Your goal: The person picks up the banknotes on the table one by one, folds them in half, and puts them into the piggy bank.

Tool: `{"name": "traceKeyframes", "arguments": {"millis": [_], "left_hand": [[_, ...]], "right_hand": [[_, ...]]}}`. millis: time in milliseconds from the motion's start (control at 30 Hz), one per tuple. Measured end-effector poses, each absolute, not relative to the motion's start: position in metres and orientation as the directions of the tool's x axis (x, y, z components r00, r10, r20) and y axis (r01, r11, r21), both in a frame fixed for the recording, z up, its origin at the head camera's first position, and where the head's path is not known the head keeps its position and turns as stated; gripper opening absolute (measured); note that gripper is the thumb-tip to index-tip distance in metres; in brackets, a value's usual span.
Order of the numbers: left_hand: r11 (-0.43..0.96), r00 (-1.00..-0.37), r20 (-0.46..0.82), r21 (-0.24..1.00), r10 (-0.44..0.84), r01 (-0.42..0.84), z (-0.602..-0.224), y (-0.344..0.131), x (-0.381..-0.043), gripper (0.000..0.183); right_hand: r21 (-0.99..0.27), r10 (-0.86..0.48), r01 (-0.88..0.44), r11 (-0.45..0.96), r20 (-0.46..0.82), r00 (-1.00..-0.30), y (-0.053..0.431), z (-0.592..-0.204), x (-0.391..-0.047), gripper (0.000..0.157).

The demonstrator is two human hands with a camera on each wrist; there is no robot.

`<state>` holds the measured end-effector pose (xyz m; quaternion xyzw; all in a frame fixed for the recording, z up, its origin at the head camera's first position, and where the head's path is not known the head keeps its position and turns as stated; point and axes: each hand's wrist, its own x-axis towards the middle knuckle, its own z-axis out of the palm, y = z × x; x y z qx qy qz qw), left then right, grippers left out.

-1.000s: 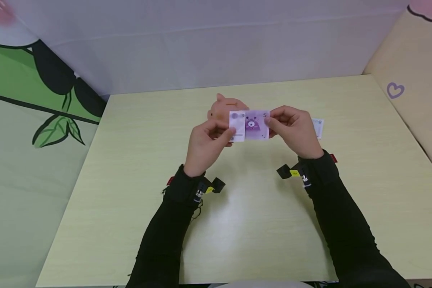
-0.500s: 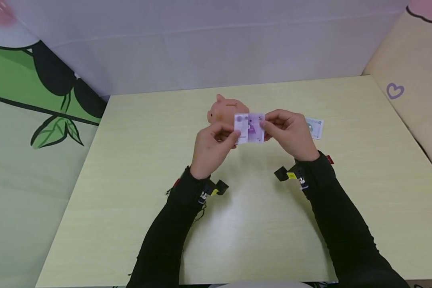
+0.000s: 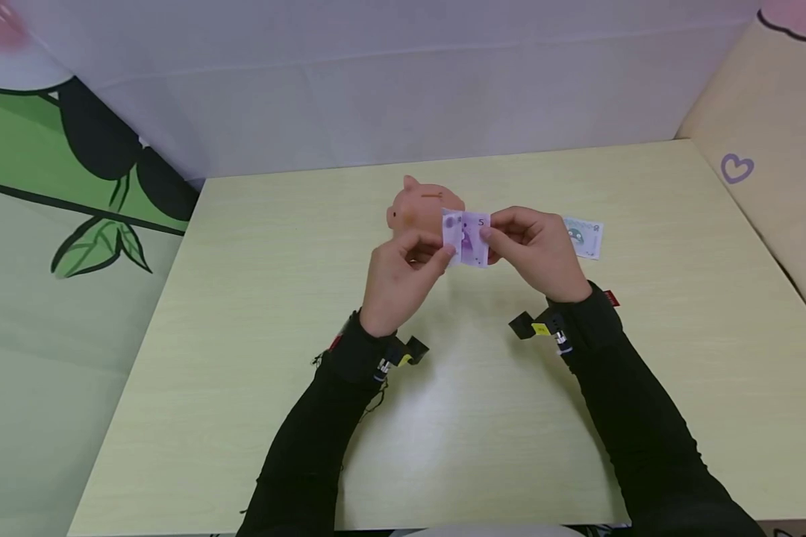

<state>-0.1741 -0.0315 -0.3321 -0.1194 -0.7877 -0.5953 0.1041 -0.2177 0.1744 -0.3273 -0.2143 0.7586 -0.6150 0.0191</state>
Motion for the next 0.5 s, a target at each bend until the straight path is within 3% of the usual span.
{"name": "traceKeyframes", "arguments": {"millis": [500], "left_hand": [[0.264,-0.938,0.345,0.902,0.035,0.342,-0.329,-0.012,-0.197,0.014]], "right_hand": [[-0.939,-0.407,-0.313,0.140,0.234,-0.883,0.185,-0.322,-0.251,0.020]]}}
